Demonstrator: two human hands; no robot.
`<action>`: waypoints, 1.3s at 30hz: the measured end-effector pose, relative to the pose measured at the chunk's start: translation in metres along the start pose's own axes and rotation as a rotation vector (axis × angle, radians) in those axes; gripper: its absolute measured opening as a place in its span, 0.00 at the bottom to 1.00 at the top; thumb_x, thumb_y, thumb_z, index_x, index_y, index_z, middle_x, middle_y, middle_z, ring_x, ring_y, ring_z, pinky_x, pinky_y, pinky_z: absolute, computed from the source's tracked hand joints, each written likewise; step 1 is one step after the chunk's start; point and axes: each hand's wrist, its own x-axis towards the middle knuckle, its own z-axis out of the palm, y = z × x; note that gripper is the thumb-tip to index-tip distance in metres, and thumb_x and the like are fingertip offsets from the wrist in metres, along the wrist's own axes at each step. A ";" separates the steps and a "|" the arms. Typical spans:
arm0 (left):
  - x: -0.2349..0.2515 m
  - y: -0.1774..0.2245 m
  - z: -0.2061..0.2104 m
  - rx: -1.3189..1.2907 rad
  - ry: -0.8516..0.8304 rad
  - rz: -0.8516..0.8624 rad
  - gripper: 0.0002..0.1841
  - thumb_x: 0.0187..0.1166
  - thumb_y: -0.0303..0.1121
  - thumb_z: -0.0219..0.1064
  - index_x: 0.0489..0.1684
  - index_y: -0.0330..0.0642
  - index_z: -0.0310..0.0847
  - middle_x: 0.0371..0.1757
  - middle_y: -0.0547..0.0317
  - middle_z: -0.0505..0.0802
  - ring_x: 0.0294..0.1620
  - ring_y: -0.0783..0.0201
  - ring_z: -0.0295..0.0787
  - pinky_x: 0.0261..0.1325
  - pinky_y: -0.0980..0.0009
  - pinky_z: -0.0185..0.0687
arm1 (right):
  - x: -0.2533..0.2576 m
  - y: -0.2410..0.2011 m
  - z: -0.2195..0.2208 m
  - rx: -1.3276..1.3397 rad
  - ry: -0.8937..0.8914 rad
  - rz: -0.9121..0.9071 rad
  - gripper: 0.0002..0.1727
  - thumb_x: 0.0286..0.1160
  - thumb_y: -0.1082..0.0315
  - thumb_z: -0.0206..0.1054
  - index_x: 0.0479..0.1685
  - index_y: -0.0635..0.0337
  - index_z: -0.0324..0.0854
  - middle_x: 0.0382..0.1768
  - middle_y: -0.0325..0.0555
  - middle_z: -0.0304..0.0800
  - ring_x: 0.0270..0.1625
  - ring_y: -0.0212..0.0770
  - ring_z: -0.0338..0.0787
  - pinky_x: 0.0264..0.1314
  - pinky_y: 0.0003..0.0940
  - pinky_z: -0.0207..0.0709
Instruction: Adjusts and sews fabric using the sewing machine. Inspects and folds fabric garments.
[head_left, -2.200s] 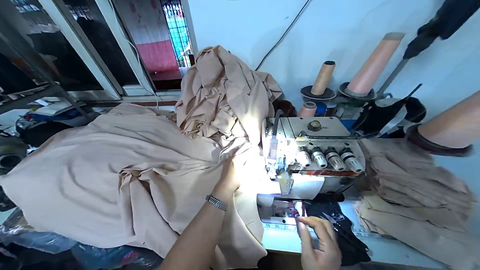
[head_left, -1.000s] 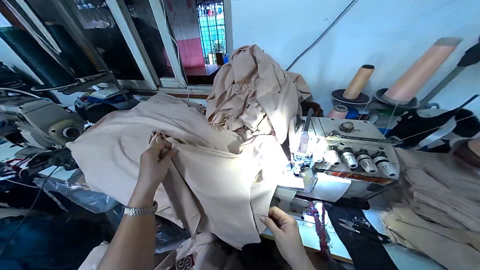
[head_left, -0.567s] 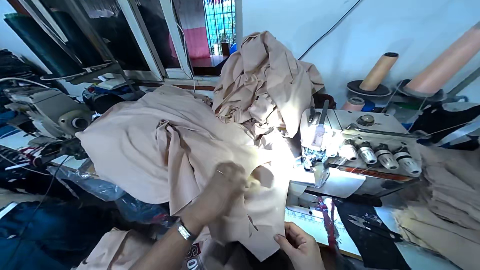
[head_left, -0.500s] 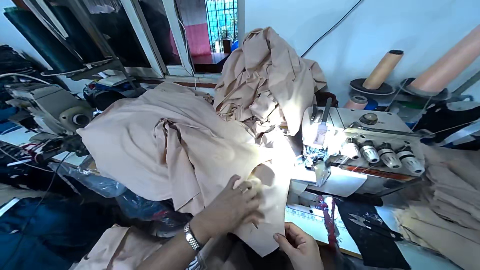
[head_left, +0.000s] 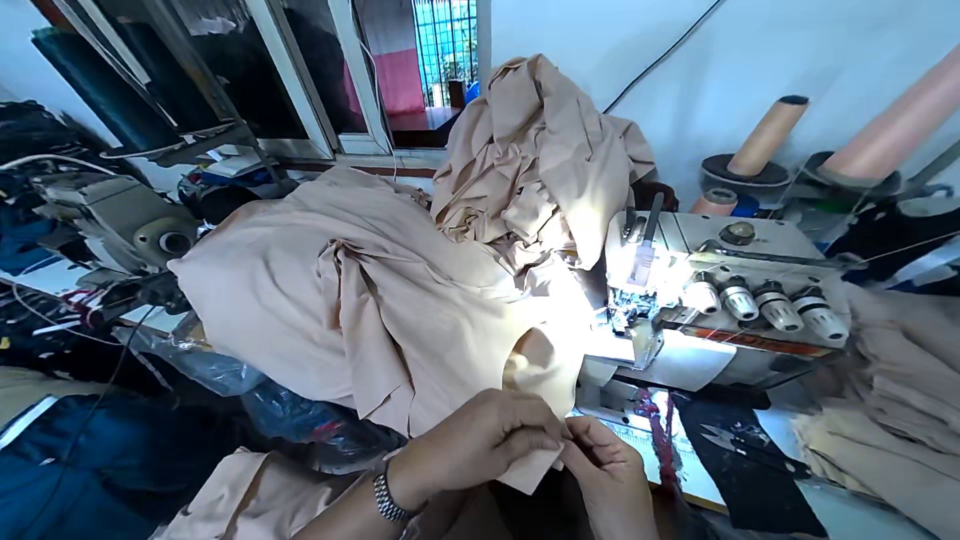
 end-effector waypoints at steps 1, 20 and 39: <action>0.003 -0.006 0.001 0.004 0.063 -0.028 0.12 0.88 0.32 0.61 0.44 0.33 0.88 0.41 0.52 0.92 0.43 0.70 0.87 0.52 0.74 0.83 | 0.003 -0.002 0.003 0.010 0.009 -0.012 0.08 0.65 0.81 0.68 0.40 0.65 0.90 0.33 0.38 0.95 0.35 0.25 0.92 0.41 0.21 0.88; 0.005 -0.037 0.017 0.030 0.433 -0.025 0.07 0.80 0.31 0.71 0.38 0.37 0.93 0.38 0.60 0.90 0.39 0.76 0.86 0.45 0.81 0.85 | 0.022 0.006 0.019 0.037 0.019 -0.177 0.08 0.68 0.81 0.64 0.43 0.63 0.80 0.35 0.38 0.92 0.38 0.26 0.91 0.41 0.19 0.86; 0.042 -0.031 -0.038 -0.044 0.603 -0.072 0.02 0.78 0.24 0.69 0.36 0.40 0.87 0.40 0.60 0.88 0.40 0.68 0.85 0.41 0.75 0.84 | 0.024 0.059 0.010 -0.046 -0.001 -0.280 0.06 0.69 0.70 0.74 0.30 0.62 0.93 0.34 0.40 0.93 0.35 0.22 0.88 0.39 0.14 0.82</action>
